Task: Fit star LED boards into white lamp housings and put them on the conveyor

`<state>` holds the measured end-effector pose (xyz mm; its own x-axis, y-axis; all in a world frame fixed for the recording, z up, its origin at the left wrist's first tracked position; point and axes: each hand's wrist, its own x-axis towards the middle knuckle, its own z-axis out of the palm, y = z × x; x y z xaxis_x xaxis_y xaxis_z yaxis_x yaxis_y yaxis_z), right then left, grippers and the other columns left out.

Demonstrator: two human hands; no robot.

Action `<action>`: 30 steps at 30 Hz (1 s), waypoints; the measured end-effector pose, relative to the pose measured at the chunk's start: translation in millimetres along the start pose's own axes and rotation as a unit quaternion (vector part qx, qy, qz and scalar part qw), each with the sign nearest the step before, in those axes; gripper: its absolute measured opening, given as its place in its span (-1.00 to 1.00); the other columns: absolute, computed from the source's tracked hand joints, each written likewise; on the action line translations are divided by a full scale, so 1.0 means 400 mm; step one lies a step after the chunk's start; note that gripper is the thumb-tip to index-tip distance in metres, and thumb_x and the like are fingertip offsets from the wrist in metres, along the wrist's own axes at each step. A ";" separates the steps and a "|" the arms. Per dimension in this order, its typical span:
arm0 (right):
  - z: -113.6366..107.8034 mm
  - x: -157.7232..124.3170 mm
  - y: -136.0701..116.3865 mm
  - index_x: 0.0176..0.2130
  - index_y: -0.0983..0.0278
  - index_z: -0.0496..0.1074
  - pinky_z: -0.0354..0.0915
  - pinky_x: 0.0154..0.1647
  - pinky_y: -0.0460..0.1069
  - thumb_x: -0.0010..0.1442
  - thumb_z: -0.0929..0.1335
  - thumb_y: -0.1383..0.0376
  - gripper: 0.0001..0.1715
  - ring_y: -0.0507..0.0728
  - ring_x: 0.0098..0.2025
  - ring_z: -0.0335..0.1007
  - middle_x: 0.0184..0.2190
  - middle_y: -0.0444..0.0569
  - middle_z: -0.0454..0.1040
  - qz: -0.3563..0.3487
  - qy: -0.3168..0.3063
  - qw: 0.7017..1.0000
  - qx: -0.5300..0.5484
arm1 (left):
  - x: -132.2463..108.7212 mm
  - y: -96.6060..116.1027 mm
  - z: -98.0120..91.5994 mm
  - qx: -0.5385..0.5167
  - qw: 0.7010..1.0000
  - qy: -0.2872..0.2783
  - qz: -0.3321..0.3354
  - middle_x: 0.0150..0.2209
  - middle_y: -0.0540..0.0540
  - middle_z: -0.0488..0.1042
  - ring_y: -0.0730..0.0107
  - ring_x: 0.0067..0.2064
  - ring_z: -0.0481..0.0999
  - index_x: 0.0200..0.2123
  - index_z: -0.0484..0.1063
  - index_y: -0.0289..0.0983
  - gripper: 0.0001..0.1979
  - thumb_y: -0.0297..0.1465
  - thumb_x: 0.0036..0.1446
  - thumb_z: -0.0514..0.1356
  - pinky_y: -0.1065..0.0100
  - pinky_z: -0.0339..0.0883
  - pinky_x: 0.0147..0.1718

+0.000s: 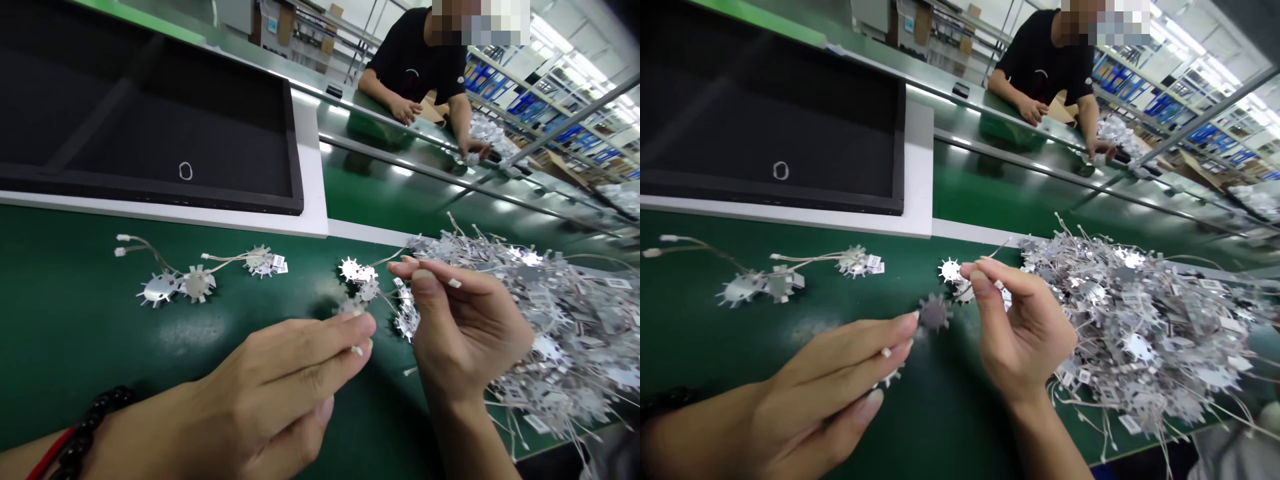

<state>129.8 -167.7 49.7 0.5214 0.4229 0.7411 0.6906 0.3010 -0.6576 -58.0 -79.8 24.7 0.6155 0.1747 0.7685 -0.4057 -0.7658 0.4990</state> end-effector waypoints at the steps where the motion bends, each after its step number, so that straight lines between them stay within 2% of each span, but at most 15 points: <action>1: -0.001 0.000 0.000 -0.15 0.19 0.65 0.62 -0.26 0.01 0.20 0.48 0.54 -0.70 0.09 -0.33 0.69 -0.34 -0.16 0.69 0.003 -0.003 1.000 0.000 | -0.003 0.000 0.002 -0.001 1.000 -0.001 -0.003 0.20 -0.38 0.53 0.43 0.40 0.30 0.15 0.41 -0.56 -0.51 -0.72 0.14 0.07 0.45 0.25 0.33; 6: -0.005 0.001 -0.006 -0.14 0.17 0.64 0.56 -0.46 -0.05 0.21 0.46 0.55 -0.68 0.03 -0.48 0.62 -0.37 -0.18 0.68 0.015 -0.029 0.999 -0.018 | -0.019 -0.006 0.010 -0.019 1.000 0.009 0.006 0.38 -0.31 0.31 0.37 0.40 0.31 0.30 0.28 -0.56 -0.41 -0.68 0.18 0.07 0.41 0.27 0.32; 10: -0.004 0.000 -0.005 -0.15 0.17 0.64 0.60 -0.36 0.01 0.20 0.46 0.53 -0.70 0.09 -0.40 0.67 -0.37 -0.17 0.68 0.002 -0.022 0.999 -0.029 | -0.007 -0.005 0.006 -0.018 1.000 -0.005 -0.005 0.28 -0.39 0.45 0.39 0.39 0.32 0.21 0.37 -0.58 -0.47 -0.70 0.15 0.08 0.45 0.29 0.30; 13: -0.003 0.000 -0.003 -0.15 0.17 0.64 0.63 -0.30 0.06 0.19 0.48 0.52 -0.70 0.14 -0.32 0.70 -0.35 -0.15 0.69 -0.010 -0.015 0.999 -0.031 | 0.001 -0.001 -0.002 -0.009 1.000 -0.007 -0.003 0.24 -0.38 0.50 0.43 0.41 0.27 0.23 0.34 -0.55 -0.46 -0.70 0.16 0.07 0.45 0.25 0.33; 15: -0.003 0.000 -0.004 -0.15 0.17 0.64 0.63 -0.32 0.05 0.20 0.48 0.52 -0.71 0.13 -0.33 0.69 -0.36 -0.16 0.69 0.002 -0.019 0.999 -0.026 | -0.002 0.001 -0.007 0.003 1.000 -0.019 -0.006 0.27 -0.35 0.47 0.44 0.42 0.25 0.30 0.28 -0.52 -0.44 -0.67 0.21 0.06 0.43 0.26 0.33; 21: -0.004 0.001 -0.008 -0.16 0.19 0.64 0.55 -0.45 -0.05 0.20 0.46 0.55 -0.69 0.04 -0.47 0.62 -0.37 -0.18 0.68 0.021 -0.030 0.999 -0.011 | -0.015 -0.002 -0.010 -0.016 0.999 -0.036 -0.001 0.36 -0.35 0.33 0.35 0.34 0.41 0.38 0.17 -0.51 -0.43 -0.61 0.32 0.04 0.38 0.39 0.26; 24: -0.003 0.001 -0.004 -0.16 0.19 0.64 0.58 -0.36 -0.02 0.20 0.46 0.54 -0.71 0.07 -0.40 0.66 -0.38 -0.17 0.68 0.004 -0.026 0.999 -0.020 | -0.014 -0.001 -0.010 -0.010 1.000 -0.028 0.003 0.34 -0.32 0.37 0.34 0.40 0.30 0.40 0.13 -0.50 -0.39 -0.61 0.30 0.05 0.35 0.35 0.29; 27: -0.002 0.000 0.000 -0.16 0.19 0.64 0.59 -0.29 0.00 0.19 0.48 0.54 -0.70 0.10 -0.34 0.69 -0.36 -0.17 0.69 -0.013 -0.014 1.000 -0.024 | -0.014 0.005 -0.015 0.002 0.999 -0.036 -0.006 0.35 -0.31 0.37 0.38 0.46 0.17 0.41 0.12 -0.50 -0.36 -0.63 0.26 0.07 0.32 0.21 0.38; 30: -0.003 0.000 -0.002 -0.16 0.18 0.64 0.58 -0.34 -0.02 0.20 0.47 0.55 -0.69 0.07 -0.38 0.66 -0.36 -0.17 0.69 0.010 -0.022 1.000 -0.018 | -0.019 0.010 -0.019 0.010 0.998 -0.051 -0.028 0.41 -0.29 0.28 0.37 0.47 0.14 0.40 0.13 -0.50 -0.38 -0.61 0.29 0.08 0.35 0.15 0.40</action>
<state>130.1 -169.0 50.5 0.5122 0.4664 0.7212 0.6984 0.2626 -0.6658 -69.3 -79.4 24.0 0.7027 0.1552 0.6944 -0.3556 -0.7687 0.5317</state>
